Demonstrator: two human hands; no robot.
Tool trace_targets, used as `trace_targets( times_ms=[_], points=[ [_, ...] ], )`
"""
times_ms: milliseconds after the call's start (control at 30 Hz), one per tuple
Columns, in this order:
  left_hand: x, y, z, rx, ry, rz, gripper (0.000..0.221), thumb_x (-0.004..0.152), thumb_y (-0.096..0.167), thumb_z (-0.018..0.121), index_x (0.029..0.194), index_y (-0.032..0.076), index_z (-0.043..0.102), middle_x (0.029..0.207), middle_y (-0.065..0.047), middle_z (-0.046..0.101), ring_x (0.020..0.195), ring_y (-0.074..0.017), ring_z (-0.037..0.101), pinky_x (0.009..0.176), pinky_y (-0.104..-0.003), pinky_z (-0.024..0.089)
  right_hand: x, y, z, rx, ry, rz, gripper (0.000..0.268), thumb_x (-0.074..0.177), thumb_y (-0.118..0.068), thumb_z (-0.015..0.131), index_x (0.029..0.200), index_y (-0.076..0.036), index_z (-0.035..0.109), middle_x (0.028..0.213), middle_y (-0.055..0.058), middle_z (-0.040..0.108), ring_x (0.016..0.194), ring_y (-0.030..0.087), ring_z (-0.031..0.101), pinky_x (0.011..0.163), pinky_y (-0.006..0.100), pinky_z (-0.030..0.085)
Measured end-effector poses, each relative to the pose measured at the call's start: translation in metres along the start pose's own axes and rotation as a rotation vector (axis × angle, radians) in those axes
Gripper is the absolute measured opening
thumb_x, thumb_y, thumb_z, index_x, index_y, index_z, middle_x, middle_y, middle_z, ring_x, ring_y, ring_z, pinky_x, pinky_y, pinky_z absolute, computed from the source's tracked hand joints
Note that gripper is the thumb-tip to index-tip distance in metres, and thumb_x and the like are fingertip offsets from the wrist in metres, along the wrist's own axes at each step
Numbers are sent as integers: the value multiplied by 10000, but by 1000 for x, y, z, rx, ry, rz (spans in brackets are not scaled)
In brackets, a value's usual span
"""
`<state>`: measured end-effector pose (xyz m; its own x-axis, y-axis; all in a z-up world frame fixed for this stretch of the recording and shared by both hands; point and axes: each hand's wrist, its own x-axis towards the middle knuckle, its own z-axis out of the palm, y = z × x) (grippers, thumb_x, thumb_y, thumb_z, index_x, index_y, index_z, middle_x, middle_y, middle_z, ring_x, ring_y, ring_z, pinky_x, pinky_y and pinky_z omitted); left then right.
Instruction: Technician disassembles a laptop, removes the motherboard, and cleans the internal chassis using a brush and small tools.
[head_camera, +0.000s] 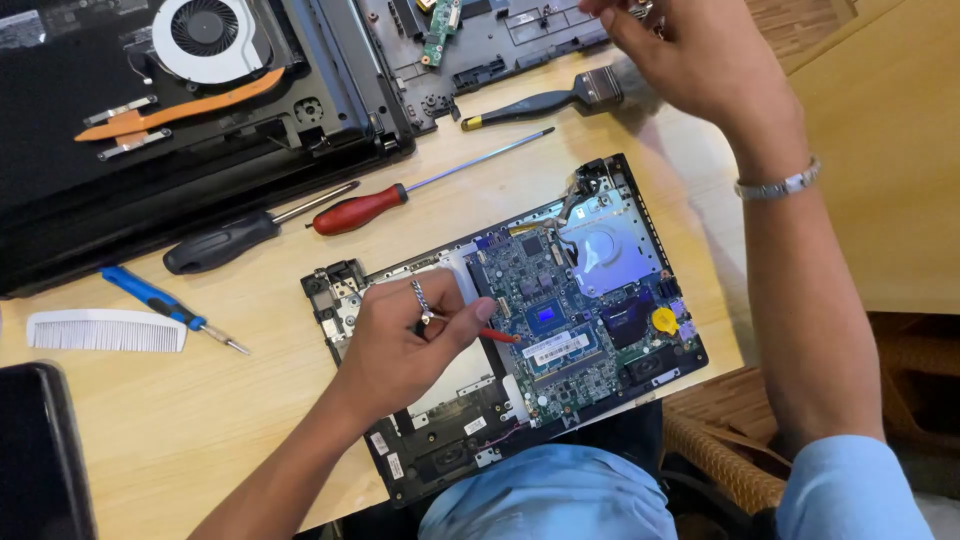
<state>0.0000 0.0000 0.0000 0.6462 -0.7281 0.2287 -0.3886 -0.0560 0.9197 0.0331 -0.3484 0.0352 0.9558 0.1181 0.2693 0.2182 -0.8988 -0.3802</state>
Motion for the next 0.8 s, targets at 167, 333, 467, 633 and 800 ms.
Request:
trace_targets(
  times_ms=[167,333,467,633,800],
  points=[
    [0,6,-2,-8,-2,-106,272,991,275,655,789,118,563,635,34,518,543,-93,444,547,-256,364,-58,-57,-30,59,-52,-123,93,1120,28,659,1175,31,734,1050,144,721,881,269,651,793,386,487],
    [-5,3,3,-6,60,-232,191,945,264,719,866,125,615,758,28,660,646,-74,583,566,-219,435,-142,-90,-41,237,-145,50,124,998,-83,650,1082,-26,721,853,38,687,713,154,636,639,289,466],
    [-8,4,4,34,75,-253,225,960,302,690,878,107,614,726,22,635,574,-61,502,502,-217,363,-198,-91,-28,202,-267,135,365,864,-217,754,1200,-87,695,1091,90,620,995,242,620,900,385,523],
    [-9,2,5,95,59,-250,243,976,301,684,852,114,590,675,37,572,554,-66,453,519,-234,344,-224,-90,-16,233,-155,208,493,849,-201,777,1317,-113,652,1208,112,546,1136,247,633,1020,391,544],
    [-10,1,5,120,95,-247,216,976,271,693,882,97,606,672,31,559,557,-63,454,520,-221,336,-229,-72,-12,440,-123,277,454,813,-112,800,1256,-107,704,1218,86,621,1137,225,664,1009,340,558]
  ],
)
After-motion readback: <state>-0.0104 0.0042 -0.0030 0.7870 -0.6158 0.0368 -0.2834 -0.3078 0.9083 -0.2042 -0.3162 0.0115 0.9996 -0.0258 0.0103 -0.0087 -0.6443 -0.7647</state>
